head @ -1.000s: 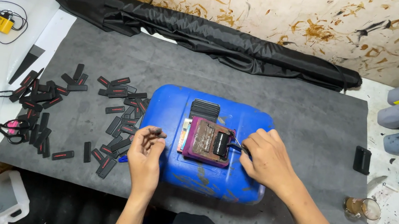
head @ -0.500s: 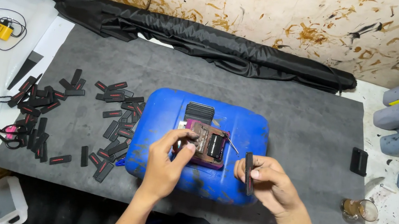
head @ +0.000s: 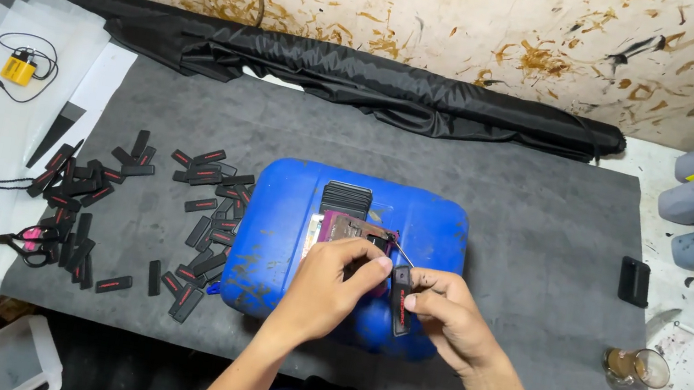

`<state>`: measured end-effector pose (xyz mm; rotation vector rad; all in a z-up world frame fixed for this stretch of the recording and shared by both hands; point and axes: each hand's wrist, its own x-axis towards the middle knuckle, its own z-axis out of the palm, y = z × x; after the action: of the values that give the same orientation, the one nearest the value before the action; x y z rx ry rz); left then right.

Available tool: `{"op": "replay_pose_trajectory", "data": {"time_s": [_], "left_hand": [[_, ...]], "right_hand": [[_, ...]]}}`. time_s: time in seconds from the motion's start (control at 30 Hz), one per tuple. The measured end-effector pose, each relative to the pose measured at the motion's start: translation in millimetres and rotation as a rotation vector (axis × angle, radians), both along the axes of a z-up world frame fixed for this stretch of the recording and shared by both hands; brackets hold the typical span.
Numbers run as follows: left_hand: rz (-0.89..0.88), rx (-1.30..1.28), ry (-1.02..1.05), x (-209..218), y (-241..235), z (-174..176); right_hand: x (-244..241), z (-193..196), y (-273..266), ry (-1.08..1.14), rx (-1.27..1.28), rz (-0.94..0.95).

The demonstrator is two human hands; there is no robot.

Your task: Applying finishing substance to small tags and hanging them on a line with clothespins to dry

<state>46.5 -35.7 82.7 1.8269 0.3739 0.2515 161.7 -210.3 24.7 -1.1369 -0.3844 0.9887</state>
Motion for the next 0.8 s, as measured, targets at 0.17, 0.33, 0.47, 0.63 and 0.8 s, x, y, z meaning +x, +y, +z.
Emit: {"op": "replay_pose_trajectory", "data": {"time_s": [0.17,0.33,0.47,0.63,0.8], "left_hand": [[-0.019,0.028,0.056,1.5,-2.9,2.3],[0.034,-0.028,-0.021,5.8,-3.7,-11.1],[0.288,-0.063,-0.210,0.8,2.3,-25.0],[0.596,-0.120,-0.436,-11.9,18.0,-50.2],[0.695,-0.159,-0.430,-27.4,21.4,-61.7]], "right_hand": [[1.4,2.8,-0.3,-0.302,-0.144,0.037],[-0.7,3.1,3.0,-0.417,-0.156,0.012],[11.9,0.7,11.3,-0.757,-0.105,-0.144],[17.8,4.5,32.7,-1.137,-0.049,-0.354],[15.7,2.2,43.7,-1.156,-0.061,-0.326]]}}
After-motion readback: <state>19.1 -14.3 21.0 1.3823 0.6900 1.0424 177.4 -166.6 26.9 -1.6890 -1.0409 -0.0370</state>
